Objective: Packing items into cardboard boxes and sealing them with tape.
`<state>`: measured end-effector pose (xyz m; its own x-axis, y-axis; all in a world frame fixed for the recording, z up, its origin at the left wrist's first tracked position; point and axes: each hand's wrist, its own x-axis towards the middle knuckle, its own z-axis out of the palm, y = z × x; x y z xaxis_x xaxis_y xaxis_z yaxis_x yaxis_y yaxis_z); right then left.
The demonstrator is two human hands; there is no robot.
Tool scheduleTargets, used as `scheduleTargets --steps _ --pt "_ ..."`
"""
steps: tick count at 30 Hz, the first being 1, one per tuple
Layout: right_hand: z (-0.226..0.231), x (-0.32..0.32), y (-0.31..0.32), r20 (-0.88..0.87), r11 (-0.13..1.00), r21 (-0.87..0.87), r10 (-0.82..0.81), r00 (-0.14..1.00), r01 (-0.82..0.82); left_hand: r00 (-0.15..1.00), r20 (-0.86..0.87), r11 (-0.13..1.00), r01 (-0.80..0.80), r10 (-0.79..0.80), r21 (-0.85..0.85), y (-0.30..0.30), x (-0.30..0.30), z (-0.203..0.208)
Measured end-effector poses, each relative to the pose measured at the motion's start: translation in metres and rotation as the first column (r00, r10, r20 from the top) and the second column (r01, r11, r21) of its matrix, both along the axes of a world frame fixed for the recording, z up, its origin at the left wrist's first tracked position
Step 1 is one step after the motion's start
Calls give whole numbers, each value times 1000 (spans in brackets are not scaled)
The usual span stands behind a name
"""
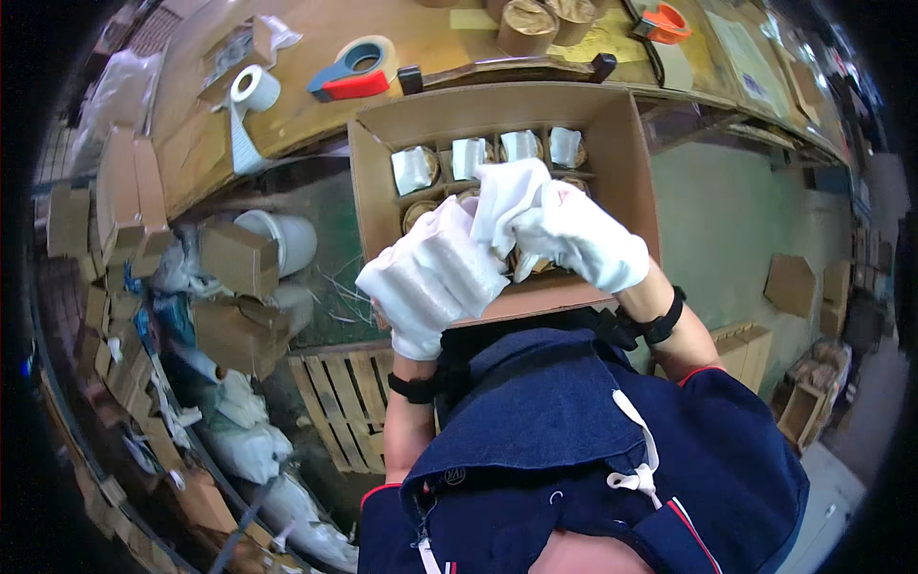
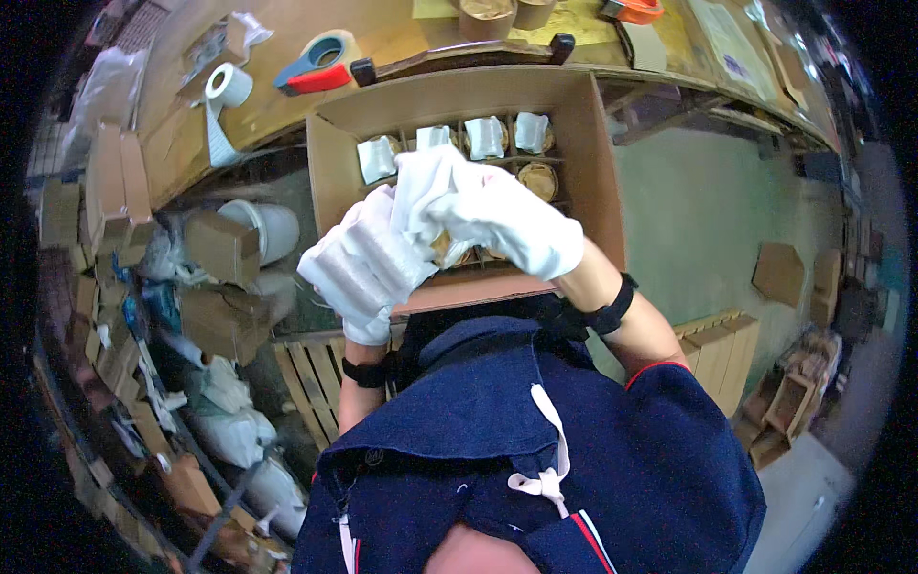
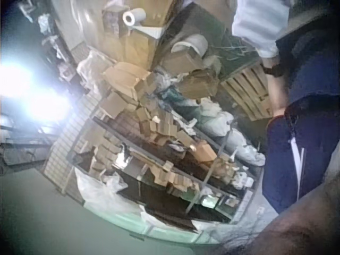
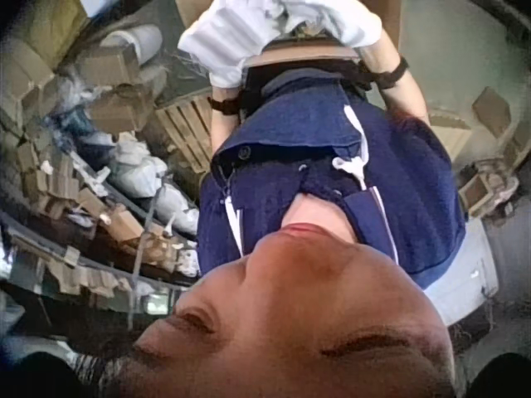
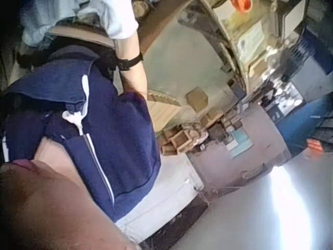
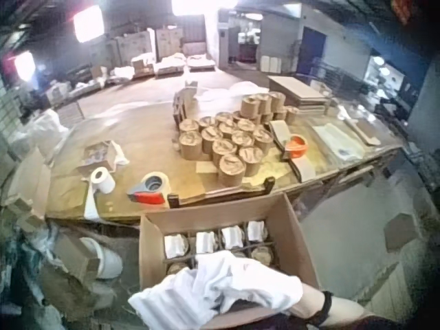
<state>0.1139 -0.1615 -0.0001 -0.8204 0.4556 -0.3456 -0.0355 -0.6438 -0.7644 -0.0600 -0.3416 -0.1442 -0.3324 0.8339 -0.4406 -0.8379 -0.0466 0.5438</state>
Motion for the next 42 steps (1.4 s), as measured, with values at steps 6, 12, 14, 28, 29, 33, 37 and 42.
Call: scheduleTargets --steps 6,12,14,28,29,33,37,42 --pt "-66 22 55 818 764 378 -11 576 -523 987 -39 987 158 -158 1 -33 -30 3" --pt "-271 16 56 959 541 274 -214 185 -795 973 -83 976 217 -216 -2 -30 -46 -6" --pt "-302 -7 43 893 630 313 -450 -5 -711 967 -111 974 227 -228 -15 -37 -55 -6" --pt "-7 -76 1 758 656 473 37 651 -589 870 -411 959 278 -274 -50 24 -62 6" --pt "-2 -80 -5 734 691 501 -21 679 -521 858 -428 955 292 -283 -46 27 -59 9" --pt "9 -86 -9 810 661 478 -76 582 -578 977 34 970 202 -209 132 34 -58 19" --pt "-43 -64 -1 409 819 542 -61 911 -188 968 -3 968 250 -250 15 34 -53 24" --pt "-53 -45 3 22 912 -344 -229 973 222 472 -720 856 361 -509 -369 38 -51 13"
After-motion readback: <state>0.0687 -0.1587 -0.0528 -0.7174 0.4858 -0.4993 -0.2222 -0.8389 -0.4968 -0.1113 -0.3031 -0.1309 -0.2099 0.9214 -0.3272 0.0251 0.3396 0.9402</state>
